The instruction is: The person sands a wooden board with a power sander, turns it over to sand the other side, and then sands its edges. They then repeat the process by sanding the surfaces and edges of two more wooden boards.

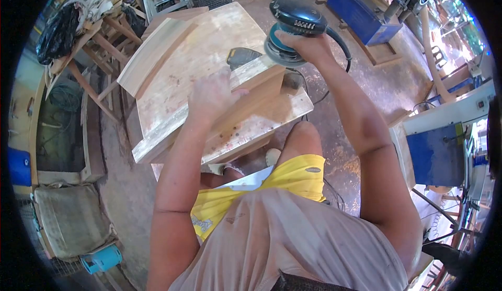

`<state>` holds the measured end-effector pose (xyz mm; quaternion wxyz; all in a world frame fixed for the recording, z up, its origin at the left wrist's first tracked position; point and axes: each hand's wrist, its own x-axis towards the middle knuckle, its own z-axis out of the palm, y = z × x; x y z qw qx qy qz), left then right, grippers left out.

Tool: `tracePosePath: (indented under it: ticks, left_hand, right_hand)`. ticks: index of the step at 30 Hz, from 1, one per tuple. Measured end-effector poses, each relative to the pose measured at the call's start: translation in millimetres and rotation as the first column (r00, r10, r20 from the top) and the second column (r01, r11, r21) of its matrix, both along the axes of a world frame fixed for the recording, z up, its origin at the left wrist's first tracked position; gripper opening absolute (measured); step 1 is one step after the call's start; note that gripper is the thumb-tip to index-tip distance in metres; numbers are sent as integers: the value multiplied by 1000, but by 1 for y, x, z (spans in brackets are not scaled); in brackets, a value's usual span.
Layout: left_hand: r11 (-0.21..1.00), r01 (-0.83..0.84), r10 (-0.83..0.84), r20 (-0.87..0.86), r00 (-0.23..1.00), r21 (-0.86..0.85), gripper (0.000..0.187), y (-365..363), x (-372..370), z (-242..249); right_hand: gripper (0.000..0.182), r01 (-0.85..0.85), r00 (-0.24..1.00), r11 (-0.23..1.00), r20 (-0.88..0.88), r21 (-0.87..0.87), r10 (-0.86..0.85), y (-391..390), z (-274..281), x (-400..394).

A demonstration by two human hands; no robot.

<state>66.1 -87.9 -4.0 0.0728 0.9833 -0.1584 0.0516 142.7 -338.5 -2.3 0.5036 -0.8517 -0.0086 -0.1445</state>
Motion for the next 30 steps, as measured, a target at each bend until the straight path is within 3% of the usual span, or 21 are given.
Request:
tracePosePath:
  ticks: [2,3,8,10,15,18,19,20,22,24,26,27,30]
  left_hand:
    - [1000,3,-3,-6,1000,-4,56,0,-2,-1]
    - [1000,-3,3,-18,1000,1,57,0,-3,0]
    - [999,-29,30,-52,998,23,59,-3,-2,6]
    - [999,-40,41,-75,996,17,61,-4,-3,7]
    - [997,-25,31,-79,996,73,56,-6,-5,11]
    - [997,-9,14,-63,998,71,57,-6,-2,9]
    - [997,-7,12,-69,998,72,58,-6,-2,9]
    - [997,-4,9,-70,998,73,58,-6,-3,8]
    - [996,-24,30,-69,997,81,60,-7,-4,9]
    - [996,-20,26,-60,998,86,60,-7,-4,7]
    - [996,-18,23,-48,999,90,60,-6,-3,7]
    - [996,-23,28,-52,998,88,60,-6,-3,7]
    - [996,-21,27,-66,997,87,61,-6,-4,5]
  right_hand:
    - [53,-50,997,999,60,-17,51,3,3,-6]
    - [53,-46,999,998,-15,47,46,1,6,-4]
    - [58,-16,1000,1000,-8,9,16,5,-3,7]
    - [49,-69,994,994,87,86,62,15,-6,1]
    - [52,-62,996,986,-49,156,70,15,10,6]
    - [52,-130,991,962,36,240,125,25,-1,3]
    - [55,-127,991,992,29,-17,128,24,6,1]
    - [55,-123,992,992,28,-16,124,25,7,2]
    - [57,-130,989,979,-47,156,139,25,9,8]
    - [56,-108,992,979,-45,173,117,28,-1,18]
    - [56,-202,979,959,71,199,191,29,-7,17]
    - [54,-201,976,974,107,108,190,32,-8,16]
    - [52,-208,978,957,63,202,200,32,-5,23]
